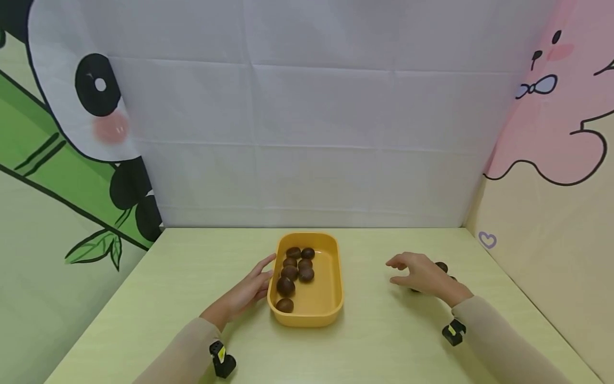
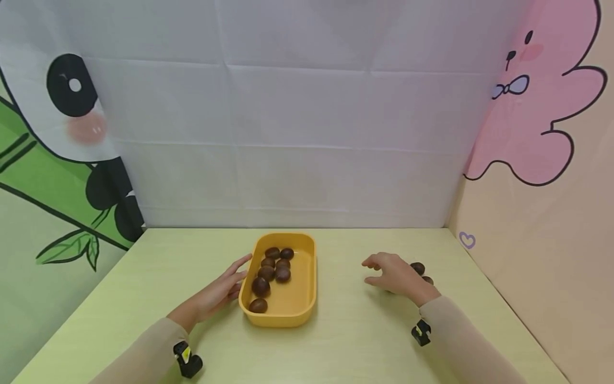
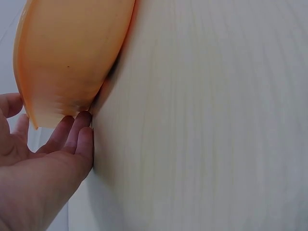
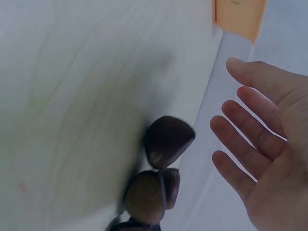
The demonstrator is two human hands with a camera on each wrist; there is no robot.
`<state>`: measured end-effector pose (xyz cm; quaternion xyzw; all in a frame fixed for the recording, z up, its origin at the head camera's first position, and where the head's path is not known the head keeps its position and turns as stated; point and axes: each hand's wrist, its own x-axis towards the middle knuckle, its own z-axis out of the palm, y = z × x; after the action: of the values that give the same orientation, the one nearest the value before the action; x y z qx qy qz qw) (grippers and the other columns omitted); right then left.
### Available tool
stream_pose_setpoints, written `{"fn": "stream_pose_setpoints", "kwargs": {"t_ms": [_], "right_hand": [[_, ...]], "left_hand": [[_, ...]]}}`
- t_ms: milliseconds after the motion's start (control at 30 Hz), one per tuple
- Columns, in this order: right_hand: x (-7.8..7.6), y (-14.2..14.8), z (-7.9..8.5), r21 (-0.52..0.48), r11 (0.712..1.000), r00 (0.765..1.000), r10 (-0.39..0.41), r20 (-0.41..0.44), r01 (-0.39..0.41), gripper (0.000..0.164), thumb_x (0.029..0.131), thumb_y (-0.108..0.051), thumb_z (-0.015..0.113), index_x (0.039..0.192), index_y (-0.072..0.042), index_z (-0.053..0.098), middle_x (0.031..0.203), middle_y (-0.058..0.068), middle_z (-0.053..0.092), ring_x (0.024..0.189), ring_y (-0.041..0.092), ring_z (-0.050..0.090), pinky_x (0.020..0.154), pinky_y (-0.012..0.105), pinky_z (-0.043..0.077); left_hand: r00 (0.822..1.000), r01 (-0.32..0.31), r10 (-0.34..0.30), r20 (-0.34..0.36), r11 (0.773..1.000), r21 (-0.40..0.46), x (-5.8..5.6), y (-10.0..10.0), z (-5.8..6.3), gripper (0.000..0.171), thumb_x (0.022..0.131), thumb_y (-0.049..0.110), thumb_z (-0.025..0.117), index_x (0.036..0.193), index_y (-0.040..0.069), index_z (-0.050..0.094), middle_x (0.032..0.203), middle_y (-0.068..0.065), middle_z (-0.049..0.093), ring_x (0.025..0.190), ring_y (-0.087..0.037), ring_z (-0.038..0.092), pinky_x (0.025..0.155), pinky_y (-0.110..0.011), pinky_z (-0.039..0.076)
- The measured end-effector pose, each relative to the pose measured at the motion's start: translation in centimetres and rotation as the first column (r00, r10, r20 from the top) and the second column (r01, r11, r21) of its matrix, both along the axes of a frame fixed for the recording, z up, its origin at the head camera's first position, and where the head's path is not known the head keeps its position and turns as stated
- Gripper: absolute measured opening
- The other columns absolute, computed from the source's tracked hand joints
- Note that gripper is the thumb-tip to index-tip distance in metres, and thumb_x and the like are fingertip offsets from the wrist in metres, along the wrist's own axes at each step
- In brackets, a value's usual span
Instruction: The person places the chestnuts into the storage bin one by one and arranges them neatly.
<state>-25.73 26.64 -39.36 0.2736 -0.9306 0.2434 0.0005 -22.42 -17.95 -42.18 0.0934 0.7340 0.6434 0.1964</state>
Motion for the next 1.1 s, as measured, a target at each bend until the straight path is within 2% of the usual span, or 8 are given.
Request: {"fn": "stream_pose_setpoints", "kwargs": {"t_ms": [200, 400, 667, 1100], "right_hand": [[0.4, 3.0, -1.6, -0.002, 1.0, 1.0, -0.019, 0.002, 0.019, 0.035, 0.087, -0.016, 0.079, 0.117, -0.001, 0.07, 0.109, 0.007, 0.07, 0.097, 0.024, 0.065, 0.085, 0.043, 0.055], [0.3, 4.3, -2.5, 0.027, 1.0, 0.999, -0.001, -0.053, 0.003, 0.033, 0.083, -0.011, 0.081, 0.114, -0.003, 0.072, 0.106, 0.0, 0.067, 0.094, 0.016, 0.063, 0.083, 0.037, 0.054], [0.2, 4.6, -2.7, 0.033, 0.999, 0.999, -0.003, -0.052, 0.005, 0.033, 0.082, -0.006, 0.08, 0.113, -0.002, 0.072, 0.105, 0.0, 0.068, 0.093, 0.016, 0.062, 0.082, 0.036, 0.054], [0.4, 3.9, -2.3, -0.001, 1.0, 1.0, 0.012, -0.026, -0.012, 0.034, 0.082, -0.009, 0.082, 0.114, -0.002, 0.072, 0.107, 0.003, 0.068, 0.096, 0.021, 0.064, 0.083, 0.038, 0.055]], "left_hand": [[1.0, -0.002, 0.002, 0.004, 1.0, -0.005, 0.0, -0.1, 0.0, 0.06, 0.11, 0.036, 0.037, 0.162, 0.028, 0.008, 0.158, -0.025, 0.03, 0.137, -0.039, 0.043, 0.116, -0.05, 0.027], [1.0, -0.006, 0.006, -0.001, 1.0, -0.013, 0.0, -0.1, 0.1, 0.061, 0.11, 0.038, 0.038, 0.162, 0.028, 0.008, 0.158, -0.025, 0.029, 0.138, -0.039, 0.043, 0.116, -0.051, 0.027], [1.0, -0.001, 0.001, -0.001, 1.0, -0.008, 0.0, 0.0, -0.1, 0.061, 0.11, 0.039, 0.038, 0.162, 0.029, 0.008, 0.158, -0.024, 0.029, 0.138, -0.039, 0.042, 0.117, -0.05, 0.026], [1.0, -0.006, 0.006, 0.005, 1.0, -0.004, 0.0, 0.1, -0.1, 0.062, 0.109, 0.039, 0.039, 0.162, 0.028, 0.008, 0.158, -0.025, 0.029, 0.138, -0.039, 0.042, 0.116, -0.05, 0.027]]}}
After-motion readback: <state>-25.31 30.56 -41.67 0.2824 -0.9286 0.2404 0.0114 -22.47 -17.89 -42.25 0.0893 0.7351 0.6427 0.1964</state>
